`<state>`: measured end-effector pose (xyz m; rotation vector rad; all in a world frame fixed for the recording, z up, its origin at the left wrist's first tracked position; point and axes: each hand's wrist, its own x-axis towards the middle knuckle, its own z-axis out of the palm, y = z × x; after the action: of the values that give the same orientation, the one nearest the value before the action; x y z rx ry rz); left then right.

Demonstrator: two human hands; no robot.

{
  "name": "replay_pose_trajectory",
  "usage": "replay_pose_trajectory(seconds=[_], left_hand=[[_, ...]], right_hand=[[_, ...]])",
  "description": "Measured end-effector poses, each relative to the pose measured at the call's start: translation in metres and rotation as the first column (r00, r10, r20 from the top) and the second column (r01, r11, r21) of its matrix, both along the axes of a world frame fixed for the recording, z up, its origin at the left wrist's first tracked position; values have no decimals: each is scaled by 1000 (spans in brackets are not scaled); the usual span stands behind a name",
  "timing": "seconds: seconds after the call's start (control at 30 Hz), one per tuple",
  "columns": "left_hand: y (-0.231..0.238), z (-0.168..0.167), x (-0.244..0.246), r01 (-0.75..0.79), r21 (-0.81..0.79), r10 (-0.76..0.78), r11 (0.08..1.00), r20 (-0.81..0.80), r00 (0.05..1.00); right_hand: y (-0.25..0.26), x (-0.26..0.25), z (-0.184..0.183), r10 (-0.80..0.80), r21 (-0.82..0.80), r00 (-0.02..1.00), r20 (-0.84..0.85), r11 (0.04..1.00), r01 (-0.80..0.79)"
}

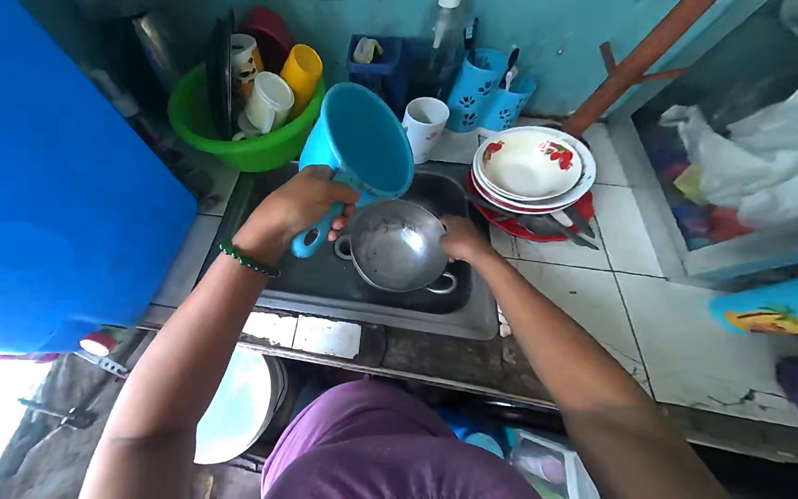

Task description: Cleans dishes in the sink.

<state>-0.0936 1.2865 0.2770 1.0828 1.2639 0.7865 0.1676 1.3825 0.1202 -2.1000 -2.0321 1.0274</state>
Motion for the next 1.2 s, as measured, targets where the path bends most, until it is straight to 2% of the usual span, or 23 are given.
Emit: replay_pose_trajectory(seconds=[0.13, 0.2, 0.23, 0.3, 0.33, 0.4, 0.43, 0.5, 0.57, 0.63, 0.7, 0.73, 0.77, 0.8, 0.9, 0.97, 1.03, 1.07, 1.1, 1.17, 1.2], left_hand=[[-1, -9, 3, 23, -39, -25, 999, -66, 997], [-2, -12, 5, 56, -55, -63, 997, -134, 989], [-2, -14, 7, 69, -60, -78, 996, -167, 983], [-1, -18, 11, 96, -78, -110, 992, -211, 971], [-2, -18, 12, 106, -90, -125, 990, -235, 964], [-4, -19, 15, 131, -112, -158, 985, -289, 944], [-5, -19, 17, 141, -121, -173, 983, -321, 931], [-7, -19, 19, 154, -126, -190, 980, -364, 912], [-9, -19, 19, 160, -122, -195, 980, -386, 902], [-11, -18, 17, 152, -109, -181, 982, -351, 919], [-13, -17, 11, 131, -98, -151, 987, -248, 957], [-14, -16, 7, 114, -90, -129, 989, -178, 976], [-16, -17, 3, 104, -84, -113, 991, -110, 987], [-18, -18, -1, 97, -74, -101, 993, -55, 993], [-23, -20, -9, 64, -33, -63, 997, 31, 998], [-26, -21, -15, 37, -3, -36, 999, 66, 997], [-29, -19, -21, -10, 18, 8, 1000, 97, 995], [-30, -17, -23, -36, 28, 33, 999, 110, 993], [-30, -16, -26, -54, 39, 49, 998, 118, 992], [-33, -13, -31, -90, 64, 81, 994, 124, 989], [-35, -11, -32, -108, 79, 98, 991, 120, 988]], right_hand=[[-13, -4, 0, 70, -17, 980, 187, 998, -68], [-22, -8, 2, 107, 97, 957, 268, 986, -137], [-22, -10, 2, 117, 154, 962, 246, 975, -158], [-13, -14, -3, 86, 235, 996, -18, 969, -80], [-8, -19, -6, 45, 204, 985, -169, 979, -9], [0, -29, -13, -117, -39, 871, -477, 993, 112], [1, -33, -14, -205, -158, 800, -564, 978, 139], [1, -39, -11, -307, -273, 735, -604, 947, 171], [-1, -43, -9, -338, -280, 750, -568, 937, 210], [-6, -41, -8, -227, -193, 824, -519, 970, 146], [-17, -29, -4, 121, -59, 925, -361, 987, -152], [-21, -21, 2, 339, -59, 914, -224, 931, -360], [-26, -12, 0, 522, -47, 848, -97, 848, -527], [-33, -4, -6, 626, -44, 780, 5, 779, -626], [-47, 12, -25, 688, -99, 695, 209, 722, -685], [-49, 14, -29, 709, -70, 672, 215, 697, -713], [-47, 17, -30, 713, 107, 695, 96, 686, -719], [-45, 18, -27, 684, 219, 730, 2, 712, -668], [-42, 17, -21, 637, 310, 763, -109, 751, -583], [-34, 14, -1, 460, 332, 805, -374, 877, -347], [-29, 12, 6, 348, 309, 791, -503, 927, -212]])
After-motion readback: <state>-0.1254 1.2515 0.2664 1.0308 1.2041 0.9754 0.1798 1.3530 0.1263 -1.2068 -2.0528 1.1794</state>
